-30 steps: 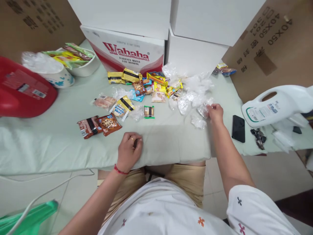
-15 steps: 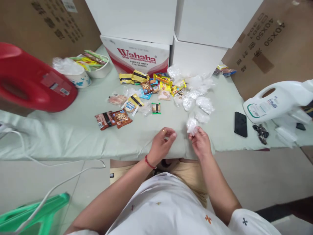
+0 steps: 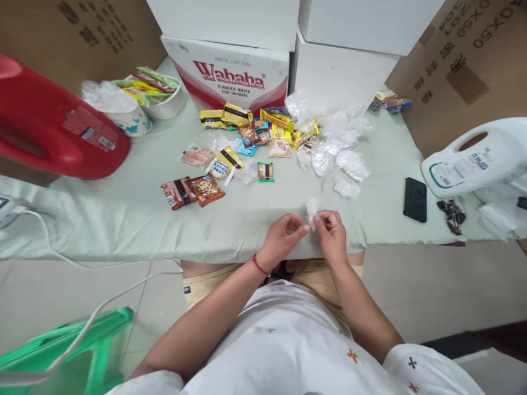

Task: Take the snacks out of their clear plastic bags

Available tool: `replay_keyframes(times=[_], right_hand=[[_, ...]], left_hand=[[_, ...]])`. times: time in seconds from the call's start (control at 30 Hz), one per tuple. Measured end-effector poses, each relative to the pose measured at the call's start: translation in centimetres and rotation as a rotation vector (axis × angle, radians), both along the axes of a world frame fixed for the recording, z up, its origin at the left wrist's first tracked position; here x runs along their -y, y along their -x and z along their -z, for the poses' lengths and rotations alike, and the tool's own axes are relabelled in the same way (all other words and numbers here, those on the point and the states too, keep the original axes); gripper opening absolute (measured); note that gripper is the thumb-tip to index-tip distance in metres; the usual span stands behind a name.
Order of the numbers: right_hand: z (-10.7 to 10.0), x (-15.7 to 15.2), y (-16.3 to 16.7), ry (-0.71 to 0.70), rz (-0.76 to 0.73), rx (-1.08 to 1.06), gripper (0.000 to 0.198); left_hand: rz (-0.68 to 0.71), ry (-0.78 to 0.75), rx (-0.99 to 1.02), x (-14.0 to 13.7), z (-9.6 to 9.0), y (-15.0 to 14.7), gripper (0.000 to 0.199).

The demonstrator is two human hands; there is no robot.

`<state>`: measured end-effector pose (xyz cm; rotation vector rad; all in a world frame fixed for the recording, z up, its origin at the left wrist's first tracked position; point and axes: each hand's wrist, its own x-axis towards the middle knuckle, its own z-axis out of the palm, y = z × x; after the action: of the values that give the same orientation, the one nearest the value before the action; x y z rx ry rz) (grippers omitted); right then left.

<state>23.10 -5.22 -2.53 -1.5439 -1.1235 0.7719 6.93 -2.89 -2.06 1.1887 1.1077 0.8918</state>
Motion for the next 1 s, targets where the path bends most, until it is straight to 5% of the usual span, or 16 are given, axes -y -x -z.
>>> replay_keyframes(times=[0.1,0.3,0.53,0.63,0.87,1.0], right_hand=[[-0.3,0.3,0.2,-0.045,-0.050,0.137,0.019],[-0.4,0.2,-2.1,0.066,0.030,-0.077,0.022],[-1.3,1.3,-0.6,-0.075,-0.116,0.286,0.018],[-1.1,1.3,-0.4,-0.032,-0.168,0.161,0.023],[-1.5,0.4,-1.1,0.250,-0.070,-0.519,0.050],[-2.4,0.1,-1.1,0.301,-0.102,-0.532,0.047]], left_hand=[[0.006,0.029,0.005,-0.1,0.2,-0.6,0.035],[-0.006,0.143,0.146,-0.4,0.1,0.5,0.039],[0.048,0.106,0.099,0.4,0.2,-1.3,0.041],[0.053,0.138,0.121,0.3,0.0,-0.8,0.039],[0.137,0.191,0.260,0.5,-0.7,0.8,0.041],[0.172,0.146,0.150,0.4,-0.8,1.2,0.044]])
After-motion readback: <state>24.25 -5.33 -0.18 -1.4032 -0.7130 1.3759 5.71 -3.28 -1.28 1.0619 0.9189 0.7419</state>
